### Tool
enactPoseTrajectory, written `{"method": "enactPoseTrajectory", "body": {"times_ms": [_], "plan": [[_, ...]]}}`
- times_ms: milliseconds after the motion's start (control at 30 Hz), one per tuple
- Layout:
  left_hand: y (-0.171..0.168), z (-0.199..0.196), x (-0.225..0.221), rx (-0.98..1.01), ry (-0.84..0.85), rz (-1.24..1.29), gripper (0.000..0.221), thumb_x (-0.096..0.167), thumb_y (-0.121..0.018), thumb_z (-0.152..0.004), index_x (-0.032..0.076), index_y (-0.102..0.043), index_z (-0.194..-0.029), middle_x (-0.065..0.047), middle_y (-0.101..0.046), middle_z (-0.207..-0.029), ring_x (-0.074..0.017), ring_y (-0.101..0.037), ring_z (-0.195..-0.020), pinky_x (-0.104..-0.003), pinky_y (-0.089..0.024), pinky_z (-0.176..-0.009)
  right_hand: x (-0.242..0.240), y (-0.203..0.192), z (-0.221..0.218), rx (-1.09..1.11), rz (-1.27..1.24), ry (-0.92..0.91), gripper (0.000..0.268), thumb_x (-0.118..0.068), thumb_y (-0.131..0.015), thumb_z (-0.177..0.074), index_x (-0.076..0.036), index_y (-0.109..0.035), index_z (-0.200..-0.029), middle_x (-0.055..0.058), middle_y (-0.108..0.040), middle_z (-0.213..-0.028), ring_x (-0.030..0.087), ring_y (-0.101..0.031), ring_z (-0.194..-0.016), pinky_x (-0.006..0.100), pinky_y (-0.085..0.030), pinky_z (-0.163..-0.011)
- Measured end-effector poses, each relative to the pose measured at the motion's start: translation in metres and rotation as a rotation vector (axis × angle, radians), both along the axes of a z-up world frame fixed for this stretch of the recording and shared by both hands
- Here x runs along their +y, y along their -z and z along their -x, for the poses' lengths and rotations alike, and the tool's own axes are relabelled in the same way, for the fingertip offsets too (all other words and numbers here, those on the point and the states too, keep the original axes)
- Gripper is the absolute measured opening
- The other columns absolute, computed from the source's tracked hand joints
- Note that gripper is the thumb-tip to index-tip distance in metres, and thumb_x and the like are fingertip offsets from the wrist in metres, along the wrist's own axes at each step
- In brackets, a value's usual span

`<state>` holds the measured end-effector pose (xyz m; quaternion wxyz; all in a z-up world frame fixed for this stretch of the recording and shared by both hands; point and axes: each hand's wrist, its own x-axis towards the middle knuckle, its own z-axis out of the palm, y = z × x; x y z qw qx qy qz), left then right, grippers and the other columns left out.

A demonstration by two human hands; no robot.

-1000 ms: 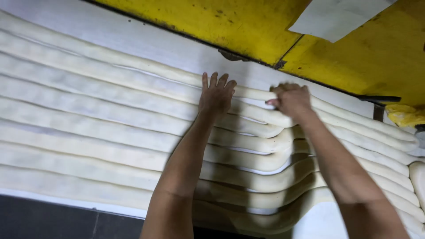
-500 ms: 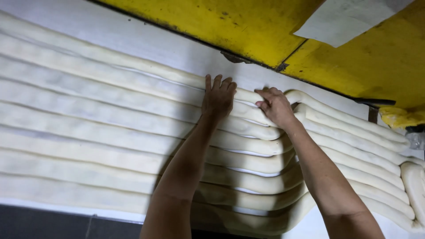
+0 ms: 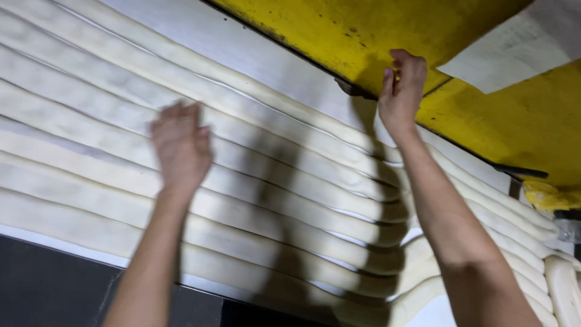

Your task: Aligning and pressing long ropes of dough on a work surface to prepare them for baking.

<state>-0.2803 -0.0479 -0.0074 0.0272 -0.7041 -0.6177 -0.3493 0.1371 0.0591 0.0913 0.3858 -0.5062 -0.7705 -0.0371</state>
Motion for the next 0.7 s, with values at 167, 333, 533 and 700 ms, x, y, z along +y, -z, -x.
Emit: {"method": "enactPoseTrajectory", "body": {"times_ms": [167,333,533,700], "plan": [[-0.011,0.073,-0.038,0.107,-0.165,0.527,0.062,0.047,-0.036,-0.11,0.015,-0.038,-0.163,-0.03,-0.028,-0.166,-0.0513,-0.014,-0.154,-0.067,-0.007,-0.121,0.007,0.16,-0.01,-0.279,0.074,0.218,0.025,0.004,-0.066,-0.089,-0.008,-0.057,-0.108,0.014,-0.049,-0.101,0.037,-0.055,-0.097,0.047,-0.047,-0.085],[-0.008,0.071,-0.036,0.11,-0.135,0.638,0.065,0.056,-0.027,-0.109,0.022,-0.031,-0.165,-0.027,-0.02,-0.17,-0.0469,-0.004,-0.158,-0.066,-0.003,-0.123,-0.012,0.142,-0.003,-0.248,0.312,0.452,0.019,-0.004,-0.064,-0.096,-0.013,-0.055,-0.111,0.01,-0.048,-0.118,0.041,-0.065,-0.094,0.054,-0.056,-0.085],[-0.018,0.069,-0.033,0.114,-0.134,0.652,0.064,0.051,-0.035,-0.107,0.021,-0.033,-0.164,-0.027,-0.024,-0.168,-0.0485,-0.01,-0.156,-0.066,-0.011,-0.121,-0.006,0.154,-0.017,-0.373,0.262,0.584,0.012,-0.016,-0.068,-0.098,-0.01,-0.059,-0.103,0.012,-0.048,-0.117,0.044,-0.068,-0.082,0.054,-0.056,-0.073],[-0.013,0.073,-0.035,0.07,-0.13,0.569,0.063,0.047,-0.046,-0.105,0.02,-0.038,-0.162,-0.027,-0.027,-0.168,-0.0497,-0.013,-0.155,-0.068,-0.014,-0.121,0.003,0.089,0.032,-0.491,0.335,0.408,0.038,0.004,-0.07,-0.082,-0.001,-0.059,-0.118,0.023,-0.051,-0.114,0.055,-0.064,-0.097,0.06,-0.052,-0.082]]}}
